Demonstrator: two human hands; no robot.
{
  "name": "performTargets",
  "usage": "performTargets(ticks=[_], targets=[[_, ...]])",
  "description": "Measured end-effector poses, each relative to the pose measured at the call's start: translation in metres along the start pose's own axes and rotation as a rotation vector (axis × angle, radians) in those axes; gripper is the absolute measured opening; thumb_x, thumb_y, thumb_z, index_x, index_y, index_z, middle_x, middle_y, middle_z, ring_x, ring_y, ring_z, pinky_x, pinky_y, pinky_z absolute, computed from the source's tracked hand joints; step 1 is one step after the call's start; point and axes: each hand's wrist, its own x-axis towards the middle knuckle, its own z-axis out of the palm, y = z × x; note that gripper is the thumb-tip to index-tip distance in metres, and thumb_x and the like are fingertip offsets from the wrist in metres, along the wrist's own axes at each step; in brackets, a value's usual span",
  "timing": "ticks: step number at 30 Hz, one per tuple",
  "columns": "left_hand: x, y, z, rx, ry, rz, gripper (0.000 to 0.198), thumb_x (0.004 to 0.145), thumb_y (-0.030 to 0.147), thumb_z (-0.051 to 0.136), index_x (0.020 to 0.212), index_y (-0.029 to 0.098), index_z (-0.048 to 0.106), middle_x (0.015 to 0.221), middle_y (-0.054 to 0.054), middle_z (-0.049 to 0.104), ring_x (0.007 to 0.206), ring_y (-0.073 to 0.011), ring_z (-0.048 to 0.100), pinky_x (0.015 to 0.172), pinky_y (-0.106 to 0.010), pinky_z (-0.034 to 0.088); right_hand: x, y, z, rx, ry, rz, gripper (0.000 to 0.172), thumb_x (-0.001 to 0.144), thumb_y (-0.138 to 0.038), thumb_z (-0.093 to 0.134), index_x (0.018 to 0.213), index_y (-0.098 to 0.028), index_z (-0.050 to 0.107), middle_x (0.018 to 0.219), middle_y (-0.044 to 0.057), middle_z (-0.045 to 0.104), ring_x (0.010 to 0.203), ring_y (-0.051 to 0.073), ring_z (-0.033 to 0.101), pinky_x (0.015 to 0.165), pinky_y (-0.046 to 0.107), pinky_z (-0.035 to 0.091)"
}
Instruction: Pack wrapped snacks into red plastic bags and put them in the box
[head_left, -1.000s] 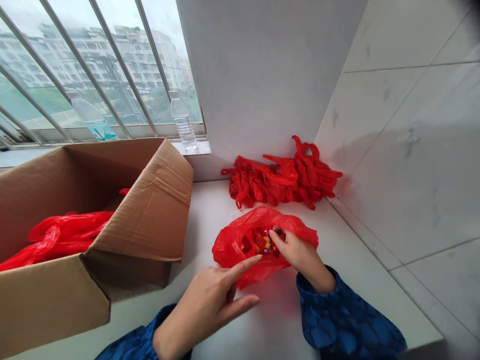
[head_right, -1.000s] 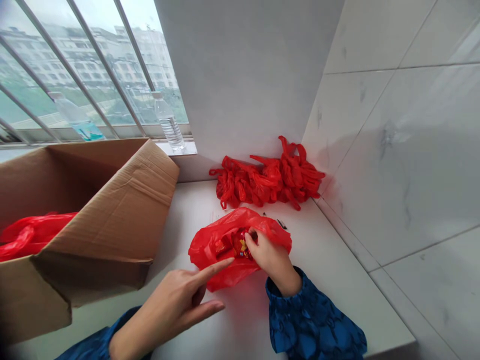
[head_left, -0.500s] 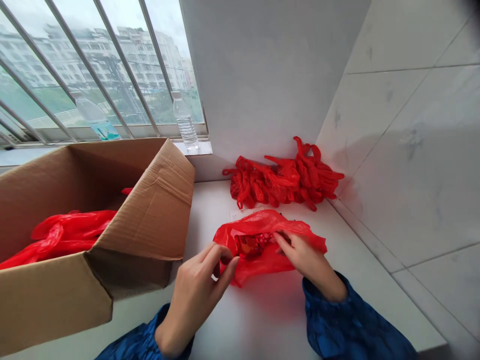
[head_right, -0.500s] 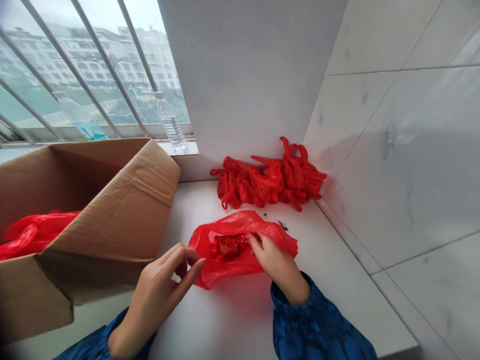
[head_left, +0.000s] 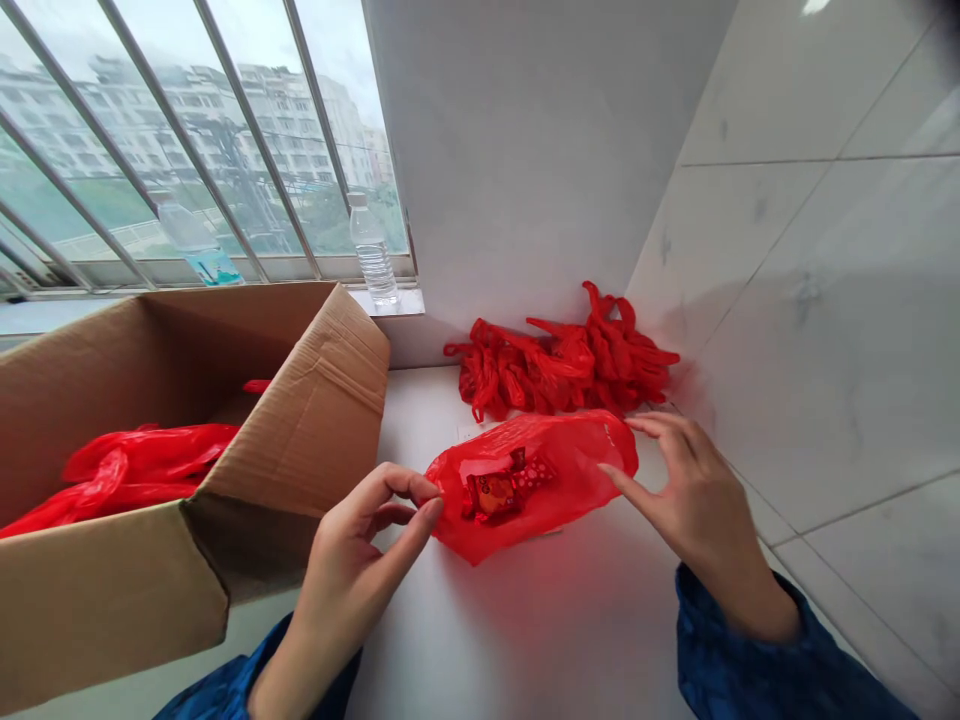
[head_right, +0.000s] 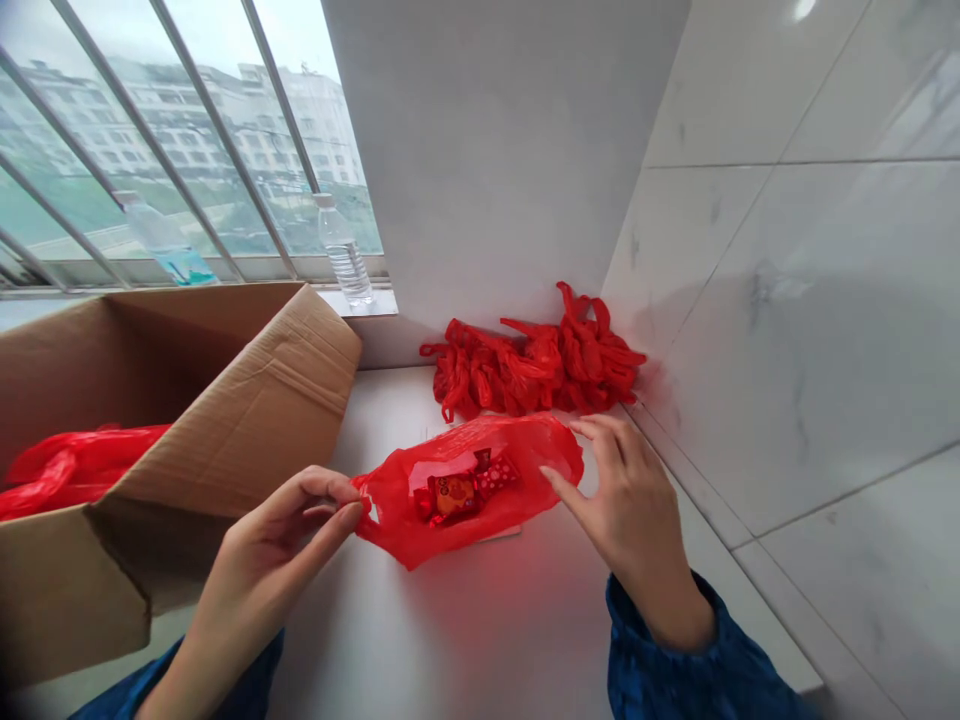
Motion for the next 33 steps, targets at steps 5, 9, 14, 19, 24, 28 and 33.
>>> performTargets(ticks=[5, 9, 14, 19, 24, 28, 33], targets=[[0.015, 0.005, -0.009, -0.061, 0.008, 0.017, 0.014, 0.084, 0.023, 0.074, 0.096, 0.023, 0.066, 0.09, 0.0, 0.067, 0.08, -0.0137, 0.067, 0.072, -0.021, 0.056, 0.036, 0.012, 0.007, 0.313, -0.094, 0.106, 0.018, 0.092, -0.041, 0.064, 0.092, -0.023, 0.065, 0.1, 0.005, 0.069, 0.095, 0.026, 0.065, 0.086, 0.043, 0.051], [0.047, 0.017, -0.021, 0.1, 0.189, 0.206, 0.012, 0.085, 0.021, 0.072, 0.096, 0.023, 0.068, 0.093, 0.0, 0.068, 0.086, -0.0147, 0.066, 0.08, -0.025, 0.054, 0.071, 0.005, 0.013, 1.012, -0.084, 0.284, 0.01, 0.087, -0.034, 0.067, 0.085, -0.024, 0.066, 0.118, 0.004, 0.068, 0.109, 0.024, 0.064, 0.094, 0.04, 0.051], [0.09, 0.033, -0.019, 0.208, 0.435, 0.38, 0.016, 0.086, 0.021, 0.071, 0.101, 0.022, 0.069, 0.099, -0.001, 0.068, 0.091, -0.0152, 0.067, 0.082, -0.028, 0.056, 0.093, -0.031, 0.028, 1.612, 0.101, 0.386, 0.007, 0.088, -0.03, 0.064, 0.093, -0.026, 0.064, 0.118, 0.002, 0.069, 0.105, 0.022, 0.068, 0.1, 0.044, 0.052], [0.105, 0.033, 0.011, 0.094, 0.311, 0.324, 0.022, 0.087, 0.018, 0.068, 0.108, 0.024, 0.066, 0.099, 0.0, 0.068, 0.087, -0.0126, 0.067, 0.072, -0.022, 0.056, 0.087, -0.067, 0.049, 1.533, -0.048, 0.363, 0.029, 0.084, -0.034, 0.076, 0.11, -0.03, 0.063, 0.122, 0.0, 0.064, 0.079, 0.013, 0.068, 0.082, 0.034, 0.058], [0.106, 0.028, 0.032, -0.062, 0.19, 0.27, 0.021, 0.087, 0.021, 0.07, 0.108, 0.024, 0.066, 0.098, 0.0, 0.068, 0.087, -0.0129, 0.067, 0.076, -0.023, 0.055, 0.082, -0.07, 0.052, 1.299, -0.257, 0.281, 0.043, 0.087, -0.048, 0.072, 0.123, -0.027, 0.061, 0.128, 0.007, 0.063, 0.098, 0.02, 0.068, 0.087, 0.036, 0.056], [0.102, 0.021, 0.031, -0.182, 0.248, 0.173, 0.032, 0.086, 0.029, 0.072, 0.117, 0.023, 0.066, 0.094, -0.001, 0.065, 0.084, -0.0137, 0.064, 0.075, -0.023, 0.053, 0.077, -0.053, 0.019, 0.992, -0.458, 0.097, 0.075, 0.082, -0.048, 0.078, 0.147, -0.031, 0.044, 0.155, 0.009, 0.04, 0.13, 0.029, 0.054, 0.107, 0.047, 0.047], [0.081, 0.002, 0.029, -0.129, 0.134, 0.017, 0.038, 0.093, 0.045, 0.061, 0.122, 0.019, 0.064, 0.108, -0.008, 0.068, 0.097, -0.0211, 0.063, 0.078, -0.028, 0.052, 0.072, -0.037, -0.01, 0.81, -0.662, -0.054, 0.03, 0.097, -0.045, 0.058, 0.119, -0.027, 0.067, 0.133, 0.007, 0.061, 0.119, 0.026, 0.061, 0.103, 0.043, 0.049]])
